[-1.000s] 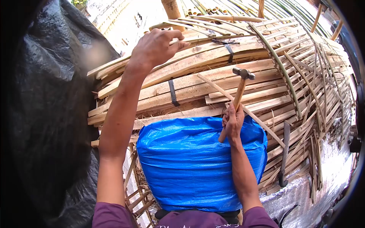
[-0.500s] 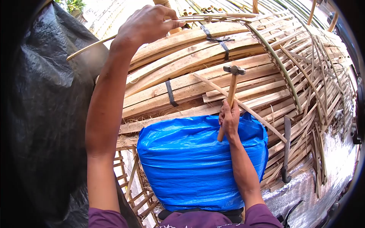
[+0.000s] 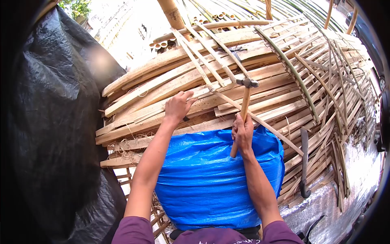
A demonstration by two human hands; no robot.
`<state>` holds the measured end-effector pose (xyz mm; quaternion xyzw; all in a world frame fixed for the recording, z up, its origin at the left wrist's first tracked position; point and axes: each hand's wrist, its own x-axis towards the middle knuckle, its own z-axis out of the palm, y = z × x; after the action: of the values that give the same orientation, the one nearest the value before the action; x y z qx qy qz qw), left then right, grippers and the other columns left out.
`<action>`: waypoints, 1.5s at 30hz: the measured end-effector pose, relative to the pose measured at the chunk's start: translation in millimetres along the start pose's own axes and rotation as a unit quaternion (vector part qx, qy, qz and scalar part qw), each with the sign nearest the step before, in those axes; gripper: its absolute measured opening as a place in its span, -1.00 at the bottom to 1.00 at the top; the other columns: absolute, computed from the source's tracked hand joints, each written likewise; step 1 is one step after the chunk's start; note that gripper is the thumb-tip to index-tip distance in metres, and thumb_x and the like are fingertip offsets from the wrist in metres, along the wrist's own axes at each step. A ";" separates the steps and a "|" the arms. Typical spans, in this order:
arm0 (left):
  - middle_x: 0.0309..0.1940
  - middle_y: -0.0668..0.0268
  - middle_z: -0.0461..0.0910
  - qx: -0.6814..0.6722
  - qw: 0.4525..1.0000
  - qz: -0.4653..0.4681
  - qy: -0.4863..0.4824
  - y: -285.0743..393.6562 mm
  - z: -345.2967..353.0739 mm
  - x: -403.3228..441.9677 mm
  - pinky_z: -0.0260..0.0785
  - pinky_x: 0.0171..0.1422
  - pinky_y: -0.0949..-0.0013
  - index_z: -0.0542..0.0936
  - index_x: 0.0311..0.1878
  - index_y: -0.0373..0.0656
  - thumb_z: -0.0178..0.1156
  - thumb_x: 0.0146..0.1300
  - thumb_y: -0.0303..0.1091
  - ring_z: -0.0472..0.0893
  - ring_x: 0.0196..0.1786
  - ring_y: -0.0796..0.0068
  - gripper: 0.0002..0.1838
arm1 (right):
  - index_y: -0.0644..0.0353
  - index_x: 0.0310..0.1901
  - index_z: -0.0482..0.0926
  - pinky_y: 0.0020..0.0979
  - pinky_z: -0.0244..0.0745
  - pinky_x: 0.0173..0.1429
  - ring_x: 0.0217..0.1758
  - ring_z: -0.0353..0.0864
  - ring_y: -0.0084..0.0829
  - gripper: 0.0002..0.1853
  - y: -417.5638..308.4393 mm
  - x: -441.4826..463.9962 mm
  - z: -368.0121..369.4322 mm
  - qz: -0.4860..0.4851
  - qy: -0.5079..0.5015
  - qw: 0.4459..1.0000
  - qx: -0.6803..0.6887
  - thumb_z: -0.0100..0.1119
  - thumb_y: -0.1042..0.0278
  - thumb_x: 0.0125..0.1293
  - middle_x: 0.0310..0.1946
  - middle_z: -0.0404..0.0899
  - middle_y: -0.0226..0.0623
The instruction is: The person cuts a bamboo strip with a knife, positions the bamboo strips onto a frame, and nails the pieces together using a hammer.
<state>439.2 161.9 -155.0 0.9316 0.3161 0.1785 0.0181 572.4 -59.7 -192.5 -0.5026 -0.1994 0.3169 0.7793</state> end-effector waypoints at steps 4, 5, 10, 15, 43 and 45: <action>-0.25 0.26 0.68 -0.049 0.998 -0.015 0.036 0.5 27.0 -0.4 0.57 -0.15 0.08 0.68 0.00 0.08 0.28 0.28 0.05 0.70 -0.20 0.10 -0.65 | 0.15 -0.17 0.34 -0.60 0.17 -0.71 -0.75 0.20 -0.71 -0.76 0.3 -0.1 -0.1 -0.002 0.002 0.999 -0.032 0.01 0.16 0.55 -0.63 0.24 -0.54; -0.25 0.28 0.68 -0.049 0.998 -0.009 0.036 1.8 28.9 3.6 0.56 -0.18 0.09 0.69 0.00 0.08 0.28 0.27 0.05 0.70 -0.22 0.12 -0.64 | 0.14 -0.17 0.34 -0.60 0.17 -0.71 -0.75 0.21 -0.71 -0.76 3.6 1.2 0.0 0.005 0.001 0.999 -0.032 0.02 0.15 0.54 -0.63 0.25 -0.54; -0.28 0.32 0.67 -0.060 0.997 0.000 0.052 25.4 23.3 26.4 0.55 -0.25 0.12 0.70 0.00 0.11 0.29 0.26 0.06 0.69 -0.28 0.17 -0.64 | 0.11 -0.16 0.33 -0.60 0.17 -0.71 -0.74 0.23 -0.71 -0.76 12.7 4.1 3.2 0.014 -0.008 0.999 -0.048 0.04 0.13 0.53 -0.63 0.26 -0.53; -0.39 0.32 0.61 -0.064 0.993 0.025 0.095 31.9 41.0 38.2 0.56 -0.25 0.17 0.69 0.00 0.14 0.30 0.24 0.03 0.67 -0.27 0.24 -0.67 | 0.12 -0.16 0.34 -0.61 0.16 -0.71 -0.74 0.23 -0.72 -0.74 16.2 4.7 1.0 0.027 -0.016 0.996 -0.080 0.03 0.11 0.54 -0.63 0.27 -0.53; -0.29 0.18 0.52 -0.034 0.987 0.006 0.156 3.6 72.1 41.2 0.35 -0.03 0.10 0.56 -0.34 -0.14 0.19 0.36 0.04 0.53 -0.15 0.13 -0.60 | 0.22 -0.24 0.44 -0.54 0.26 -0.59 -0.64 0.35 -0.68 -0.64 27.5 7.5 3.1 0.012 -0.038 0.946 -0.323 0.02 0.04 0.54 -0.64 0.37 -0.49; -0.27 0.18 0.52 -0.038 0.988 0.005 0.152 2.3 69.7 40.6 0.34 -0.04 0.10 0.53 -0.31 -0.15 0.17 0.37 0.03 0.52 -0.14 0.11 -0.61 | 0.23 -0.22 0.46 -0.52 0.27 -0.58 -0.64 0.36 -0.67 -0.64 28.3 8.7 2.9 0.025 -0.036 0.951 -0.307 0.02 0.04 0.54 -0.64 0.38 -0.48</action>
<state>494.5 189.7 -206.8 0.8938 0.3039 0.3298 0.0050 568.5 -43.4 -217.1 -0.7107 -0.3025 0.2775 0.5713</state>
